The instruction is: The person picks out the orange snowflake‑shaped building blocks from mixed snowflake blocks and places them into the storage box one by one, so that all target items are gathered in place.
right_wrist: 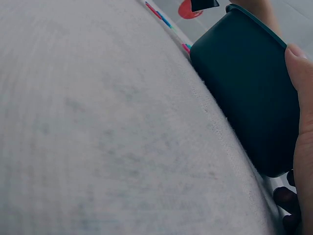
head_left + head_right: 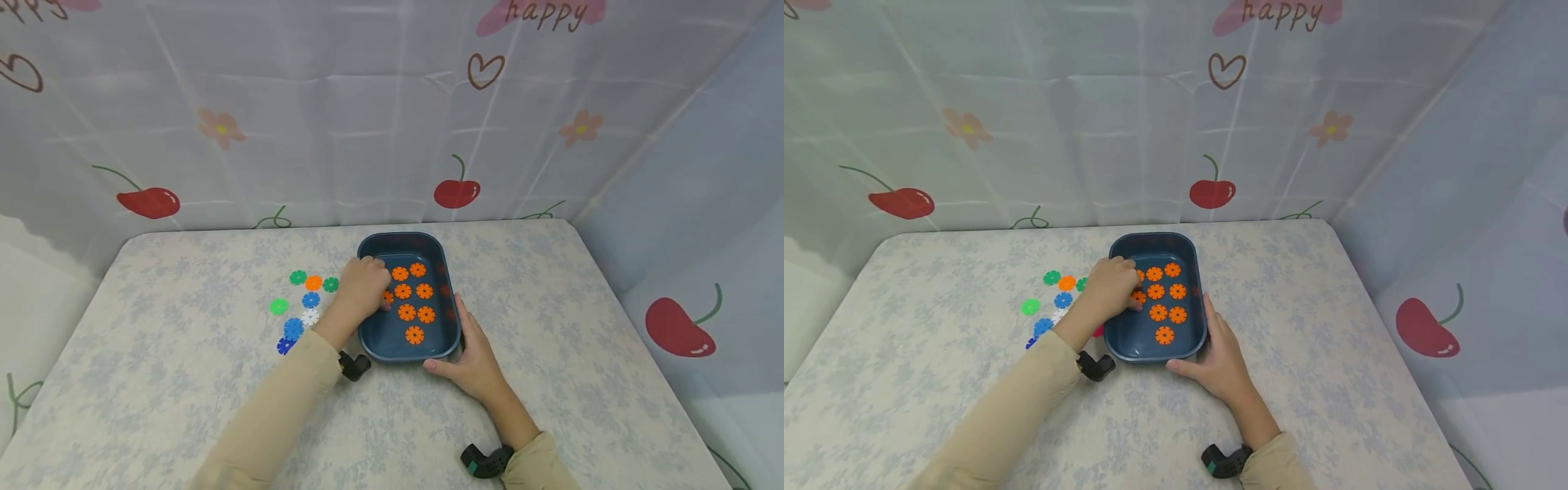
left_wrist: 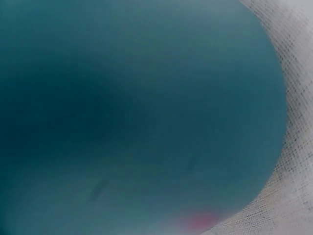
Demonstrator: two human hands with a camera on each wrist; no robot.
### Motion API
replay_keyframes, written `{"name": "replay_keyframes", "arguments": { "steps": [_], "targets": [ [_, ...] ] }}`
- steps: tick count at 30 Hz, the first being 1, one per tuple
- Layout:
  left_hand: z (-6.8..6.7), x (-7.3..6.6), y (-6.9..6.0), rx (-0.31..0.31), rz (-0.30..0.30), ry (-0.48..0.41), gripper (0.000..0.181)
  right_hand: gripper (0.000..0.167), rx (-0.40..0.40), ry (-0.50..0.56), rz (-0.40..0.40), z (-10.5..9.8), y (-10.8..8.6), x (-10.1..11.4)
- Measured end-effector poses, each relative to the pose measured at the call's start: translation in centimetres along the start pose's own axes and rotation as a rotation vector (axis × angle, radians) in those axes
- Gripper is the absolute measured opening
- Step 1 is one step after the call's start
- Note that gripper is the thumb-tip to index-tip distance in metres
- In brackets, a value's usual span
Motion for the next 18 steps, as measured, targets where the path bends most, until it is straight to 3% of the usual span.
{"name": "replay_keyframes", "arguments": {
  "steps": [4, 7, 9, 12, 15, 18],
  "targets": [
    [-1.0, 0.9, -0.7, -0.106, -0.022, -0.165, 0.036, 0.125, 0.003, 0.005, -0.006, 0.1, 0.0, 0.0],
    [-2.1, 2.8, -1.8, -0.220, -0.104, -0.330, 0.036, 0.126, 0.006, 0.004, -0.009, 0.1, 0.1, 0.1],
    [-2.6, 4.6, -2.7, -0.255, -0.186, -0.425, 0.035, 0.126, 0.006, 0.000, -0.014, 0.2, 0.1, 0.2],
    [-2.1, 7.7, -4.3, -0.222, -0.283, -0.457, 0.032, 0.126, 0.007, -0.005, -0.020, 0.2, 0.1, 0.2],
    [-0.9, 10.6, -5.8, -0.124, -0.331, -0.435, 0.032, 0.126, 0.005, -0.004, -0.018, 0.1, 0.0, 0.3],
    [0.5, 12.5, -7.0, -0.022, -0.362, -0.437, 0.033, 0.125, -0.001, -0.002, -0.016, 0.0, 0.0, 0.2]
  ]
}}
Point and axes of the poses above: each hand's wrist, its own y-axis towards the middle knuckle, its own z-axis out of the palm, x = y × z, the point moved 5 cm from there along y, towards the middle knuckle, and after that the axes turned 12 degrees about -x, right-handed, at the moved point
